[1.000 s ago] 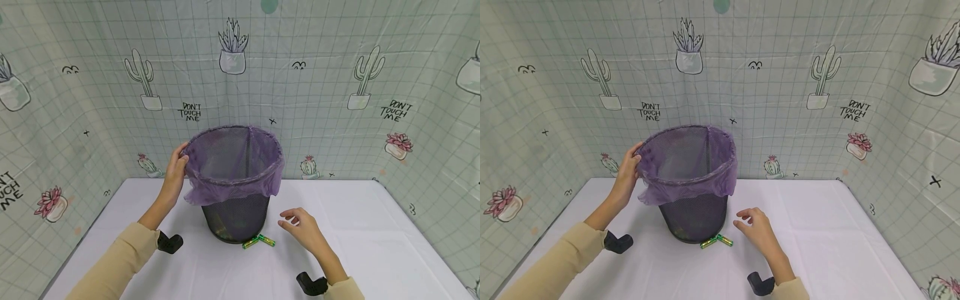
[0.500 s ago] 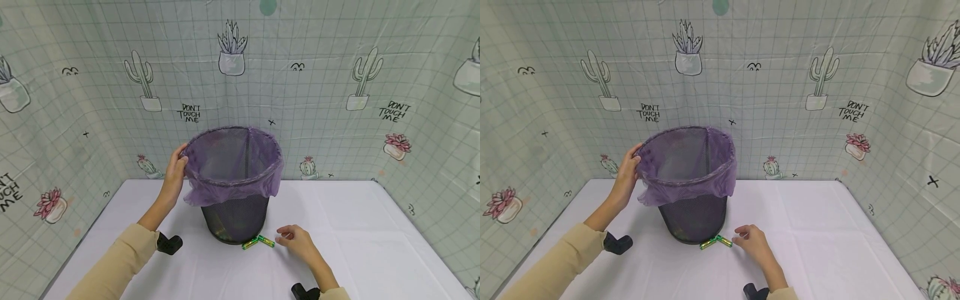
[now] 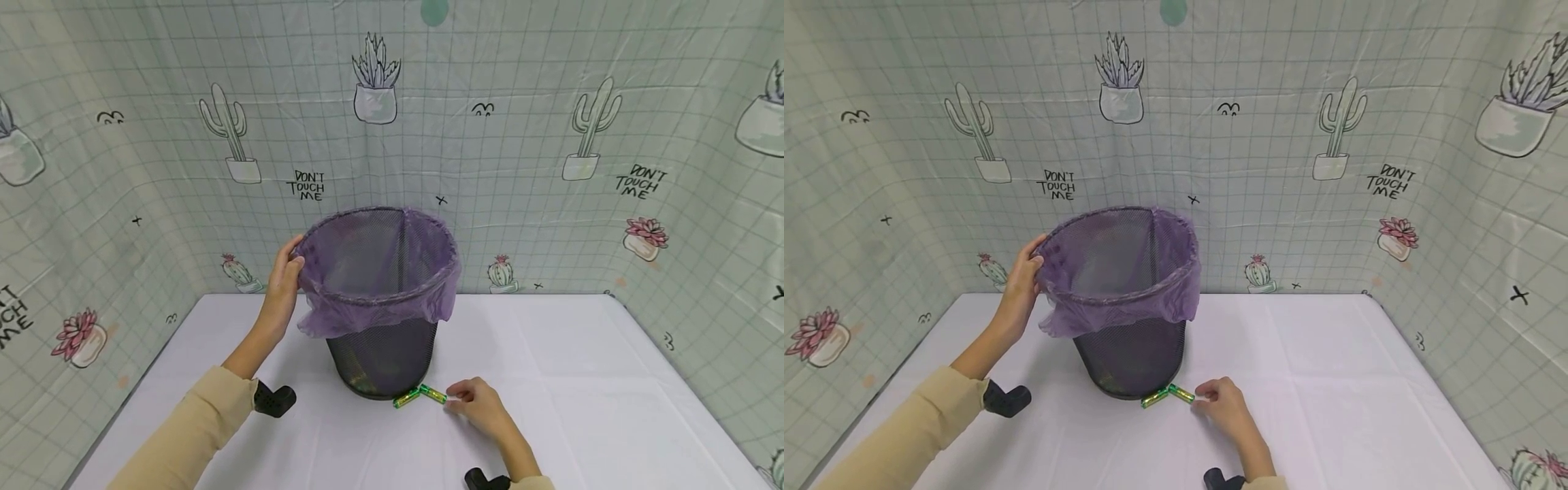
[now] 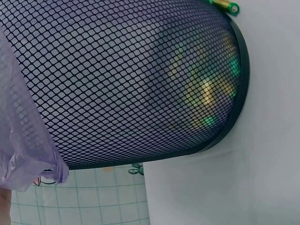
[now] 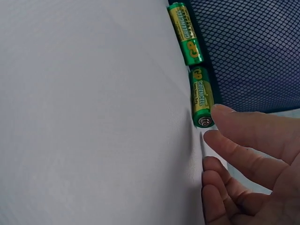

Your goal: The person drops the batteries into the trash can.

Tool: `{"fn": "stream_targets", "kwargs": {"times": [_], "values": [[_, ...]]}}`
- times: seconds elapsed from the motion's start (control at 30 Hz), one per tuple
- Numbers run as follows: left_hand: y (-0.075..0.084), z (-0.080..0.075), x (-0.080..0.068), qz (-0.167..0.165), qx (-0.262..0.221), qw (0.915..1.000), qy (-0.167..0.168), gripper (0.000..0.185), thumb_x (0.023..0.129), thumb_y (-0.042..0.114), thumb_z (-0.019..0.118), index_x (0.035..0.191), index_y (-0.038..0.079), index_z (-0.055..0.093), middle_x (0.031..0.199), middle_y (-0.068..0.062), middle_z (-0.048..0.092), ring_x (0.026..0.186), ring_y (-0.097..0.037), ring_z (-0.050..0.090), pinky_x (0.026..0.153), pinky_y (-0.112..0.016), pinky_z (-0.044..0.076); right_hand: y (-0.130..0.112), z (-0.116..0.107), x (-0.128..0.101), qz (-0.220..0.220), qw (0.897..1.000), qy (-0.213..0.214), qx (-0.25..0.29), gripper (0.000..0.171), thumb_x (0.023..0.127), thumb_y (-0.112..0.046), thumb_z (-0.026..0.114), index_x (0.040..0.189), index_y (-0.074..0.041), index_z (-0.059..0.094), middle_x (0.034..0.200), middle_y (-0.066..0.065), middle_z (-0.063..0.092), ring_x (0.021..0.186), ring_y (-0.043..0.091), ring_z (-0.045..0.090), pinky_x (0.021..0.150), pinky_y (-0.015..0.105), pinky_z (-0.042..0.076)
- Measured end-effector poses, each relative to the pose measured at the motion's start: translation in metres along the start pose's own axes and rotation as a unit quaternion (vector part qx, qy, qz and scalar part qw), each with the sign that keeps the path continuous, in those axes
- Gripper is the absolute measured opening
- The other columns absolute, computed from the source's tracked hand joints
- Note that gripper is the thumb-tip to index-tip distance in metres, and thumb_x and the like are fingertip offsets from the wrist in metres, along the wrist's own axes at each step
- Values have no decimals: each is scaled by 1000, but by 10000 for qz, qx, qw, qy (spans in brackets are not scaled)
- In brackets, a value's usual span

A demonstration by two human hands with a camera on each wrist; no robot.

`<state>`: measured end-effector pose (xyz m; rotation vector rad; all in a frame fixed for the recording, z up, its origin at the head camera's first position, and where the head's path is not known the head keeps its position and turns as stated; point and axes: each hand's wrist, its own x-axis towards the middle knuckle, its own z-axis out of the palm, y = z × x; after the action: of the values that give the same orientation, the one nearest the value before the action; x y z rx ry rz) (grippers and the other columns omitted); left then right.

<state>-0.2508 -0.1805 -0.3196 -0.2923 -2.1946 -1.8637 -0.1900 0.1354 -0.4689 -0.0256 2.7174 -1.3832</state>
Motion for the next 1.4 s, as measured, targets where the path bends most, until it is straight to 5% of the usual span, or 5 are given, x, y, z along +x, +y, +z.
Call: {"fn": "stream_targets", "kwargs": {"times": [0.83, 1.4], "values": [[1, -1, -1, 5, 25, 10000, -46, 52, 98, 27, 28, 148, 16, 21, 149, -12, 20, 130, -29, 26, 100, -45, 27, 1, 9, 1, -277, 9987, 136, -397, 11, 74, -8, 72, 84, -5, 69, 83, 6, 50, 76, 16, 43, 66, 27, 35], [1, -1, -1, 36, 106, 9999, -56, 52, 97, 29, 29, 148, 16, 21, 150, -12, 18, 134, -29, 22, 104, -52, 23, -4, -7, -5, -486, 9980, -10, -396, 8, 78, -9, 68, 84, -4, 66, 81, 2, 54, 74, 12, 48, 64, 23, 40]]}}
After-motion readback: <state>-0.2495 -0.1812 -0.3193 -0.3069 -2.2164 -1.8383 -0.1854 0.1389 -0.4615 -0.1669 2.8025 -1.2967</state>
